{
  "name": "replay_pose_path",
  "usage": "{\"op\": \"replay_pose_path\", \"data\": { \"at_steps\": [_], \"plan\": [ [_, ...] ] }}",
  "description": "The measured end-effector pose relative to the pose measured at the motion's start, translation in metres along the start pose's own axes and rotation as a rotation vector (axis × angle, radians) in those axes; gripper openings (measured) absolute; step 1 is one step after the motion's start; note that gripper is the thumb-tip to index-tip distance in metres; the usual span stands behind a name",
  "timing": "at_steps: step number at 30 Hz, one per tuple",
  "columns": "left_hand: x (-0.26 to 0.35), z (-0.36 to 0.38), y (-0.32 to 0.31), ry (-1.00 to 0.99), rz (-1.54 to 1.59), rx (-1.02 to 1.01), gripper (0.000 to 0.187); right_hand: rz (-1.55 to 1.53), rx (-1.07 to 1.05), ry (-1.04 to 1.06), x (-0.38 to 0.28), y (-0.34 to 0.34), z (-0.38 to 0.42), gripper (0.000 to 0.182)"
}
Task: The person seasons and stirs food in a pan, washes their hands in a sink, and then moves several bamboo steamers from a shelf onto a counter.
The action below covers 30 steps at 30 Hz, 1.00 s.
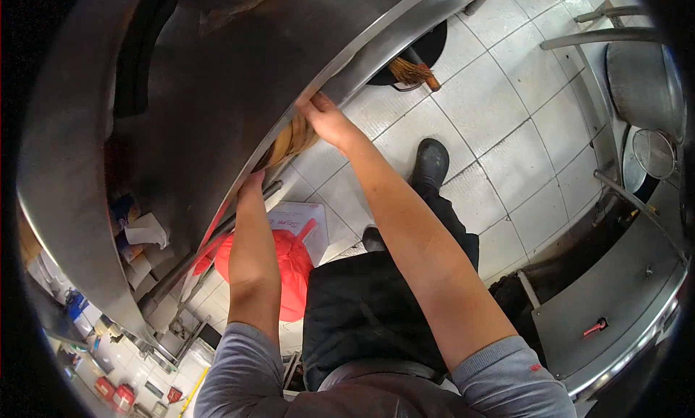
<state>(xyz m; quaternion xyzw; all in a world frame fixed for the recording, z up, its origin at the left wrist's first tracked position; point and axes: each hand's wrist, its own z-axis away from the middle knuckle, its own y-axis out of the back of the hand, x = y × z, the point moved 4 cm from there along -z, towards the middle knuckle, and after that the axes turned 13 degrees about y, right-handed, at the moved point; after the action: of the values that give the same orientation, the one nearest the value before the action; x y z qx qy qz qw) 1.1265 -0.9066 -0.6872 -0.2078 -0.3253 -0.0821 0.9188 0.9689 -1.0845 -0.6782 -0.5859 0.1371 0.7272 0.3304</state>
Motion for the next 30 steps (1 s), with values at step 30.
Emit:
{"op": "replay_pose_path", "data": {
  "at_steps": [30],
  "plan": [
    [-0.118, 0.349, -0.081, 0.634, 0.054, -0.192, 0.053, -0.210, 0.276, -0.165, -0.155, 0.074, 0.370, 0.053]
  ]
}}
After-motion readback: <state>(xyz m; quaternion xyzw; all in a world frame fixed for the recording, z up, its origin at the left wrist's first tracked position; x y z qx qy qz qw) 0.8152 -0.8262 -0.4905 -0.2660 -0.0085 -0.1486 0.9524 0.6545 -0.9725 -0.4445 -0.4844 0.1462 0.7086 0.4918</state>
